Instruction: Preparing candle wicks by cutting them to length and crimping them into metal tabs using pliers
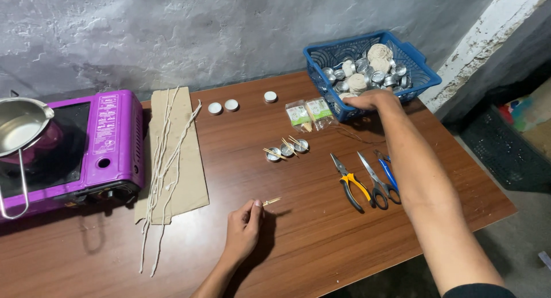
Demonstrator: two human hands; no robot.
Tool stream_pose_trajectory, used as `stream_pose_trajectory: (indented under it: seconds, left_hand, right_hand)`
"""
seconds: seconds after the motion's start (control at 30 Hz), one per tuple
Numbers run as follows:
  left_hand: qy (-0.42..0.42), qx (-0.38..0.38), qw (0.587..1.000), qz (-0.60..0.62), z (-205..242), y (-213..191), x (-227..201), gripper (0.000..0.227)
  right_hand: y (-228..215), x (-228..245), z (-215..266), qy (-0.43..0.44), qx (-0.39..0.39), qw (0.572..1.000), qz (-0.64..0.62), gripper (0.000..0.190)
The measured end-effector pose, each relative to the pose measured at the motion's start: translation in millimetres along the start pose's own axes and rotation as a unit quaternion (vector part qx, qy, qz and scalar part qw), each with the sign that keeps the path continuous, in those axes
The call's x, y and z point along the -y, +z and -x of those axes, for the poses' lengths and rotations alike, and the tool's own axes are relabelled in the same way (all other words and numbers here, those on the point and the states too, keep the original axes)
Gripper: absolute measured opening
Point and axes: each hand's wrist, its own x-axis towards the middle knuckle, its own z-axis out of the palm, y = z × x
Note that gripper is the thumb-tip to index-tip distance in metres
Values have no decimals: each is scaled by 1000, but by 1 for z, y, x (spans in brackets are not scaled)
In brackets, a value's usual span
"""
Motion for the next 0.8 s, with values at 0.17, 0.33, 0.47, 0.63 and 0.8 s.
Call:
stream_pose_trajectory:
  seconds: [0.17, 0.33, 0.47, 0.63, 0.8]
  left_hand:
    - [-8, 3, 1000, 3, 0, 0, -1, 43]
    - [-11, 0, 1000, 1, 1, 0, -4, 42]
    - [-15, -9, 999, 26, -2, -1, 3, 42]
    - [-7, -41, 999, 22, -8, 1, 25, 40]
    - [-7, -51, 998, 33, -7, -1, 20, 39]
  right_hand:
    - [10, -7, -30, -18, -33, 999, -4, 107]
    - [25, -15, -33, -76, -101, 992, -7, 108]
    - [44, -21, -45, -116, -237, 962, -68, 94]
    - [67, -29, -62, -114, -353, 916, -155, 67]
    - [81, -37, -62, -318, -689, 614, -217, 15]
